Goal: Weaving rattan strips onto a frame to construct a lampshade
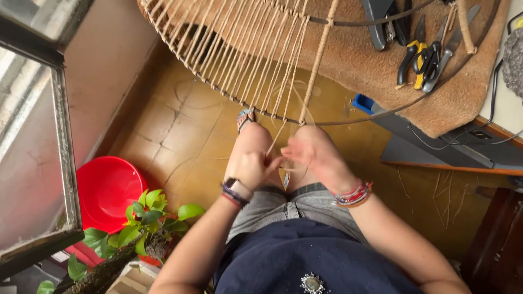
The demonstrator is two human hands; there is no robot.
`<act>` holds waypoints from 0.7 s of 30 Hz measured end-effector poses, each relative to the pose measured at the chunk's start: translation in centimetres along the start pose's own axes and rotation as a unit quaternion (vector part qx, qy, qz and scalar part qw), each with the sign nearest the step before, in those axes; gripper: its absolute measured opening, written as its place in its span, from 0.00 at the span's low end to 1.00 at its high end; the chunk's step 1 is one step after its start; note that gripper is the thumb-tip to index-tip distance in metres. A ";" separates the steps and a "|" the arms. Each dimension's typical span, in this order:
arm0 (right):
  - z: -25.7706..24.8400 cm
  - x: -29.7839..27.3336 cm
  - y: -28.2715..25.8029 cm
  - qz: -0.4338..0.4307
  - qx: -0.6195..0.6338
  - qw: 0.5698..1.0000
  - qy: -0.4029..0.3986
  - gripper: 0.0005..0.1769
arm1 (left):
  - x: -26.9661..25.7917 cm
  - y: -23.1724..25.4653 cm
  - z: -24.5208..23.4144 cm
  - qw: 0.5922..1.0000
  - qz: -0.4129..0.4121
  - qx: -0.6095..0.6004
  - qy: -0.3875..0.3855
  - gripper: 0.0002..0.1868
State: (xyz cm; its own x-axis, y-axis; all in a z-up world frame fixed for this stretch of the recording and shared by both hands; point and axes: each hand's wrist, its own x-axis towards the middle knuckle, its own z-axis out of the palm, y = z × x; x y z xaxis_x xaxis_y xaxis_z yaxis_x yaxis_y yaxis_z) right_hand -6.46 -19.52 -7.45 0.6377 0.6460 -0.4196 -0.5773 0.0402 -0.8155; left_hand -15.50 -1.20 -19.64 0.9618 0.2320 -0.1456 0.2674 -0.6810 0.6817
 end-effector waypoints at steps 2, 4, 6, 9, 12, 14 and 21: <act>-4.3 0.1 3.7 -0.048 0.010 0.998 -0.042 0.20 | 0.4 -2.1 2.5 0.999 0.023 0.048 0.014 0.24; -4.9 0.0 4.3 -0.102 0.020 0.991 -0.084 0.15 | 0.8 -2.1 3.4 0.993 0.051 0.097 0.032 0.16; -1.8 -0.9 2.4 0.086 -0.708 0.685 -0.152 0.31 | 0.2 -0.2 3.2 0.930 -0.098 -0.325 -0.143 0.27; -12.3 3.0 13.7 0.038 -0.800 0.581 -0.144 0.16 | -1.8 3.2 -1.0 0.814 -0.165 -0.533 -0.161 0.30; -3.9 1.4 3.6 -0.144 -0.497 0.851 -0.084 0.27 | 0.0 -1.1 2.6 0.981 -0.056 -0.181 -0.029 0.31; -4.1 0.9 3.7 -0.151 -0.267 0.949 -0.072 0.25 | -0.1 -1.0 2.6 0.999 -0.036 -0.037 0.007 0.28; -8.3 1.2 8.8 0.157 -0.802 0.562 -0.129 0.22 | -1.7 0.2 2.5 0.805 -0.111 -0.555 -0.176 0.24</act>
State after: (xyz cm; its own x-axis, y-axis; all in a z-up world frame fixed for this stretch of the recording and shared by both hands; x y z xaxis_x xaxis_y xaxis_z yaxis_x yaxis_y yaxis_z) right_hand -6.57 -24.70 -18.41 0.4185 0.5267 -0.7399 0.6928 -0.7119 -0.1149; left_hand -16.97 -3.48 -21.10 0.9073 -0.0819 -0.4124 0.4047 0.4368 0.8034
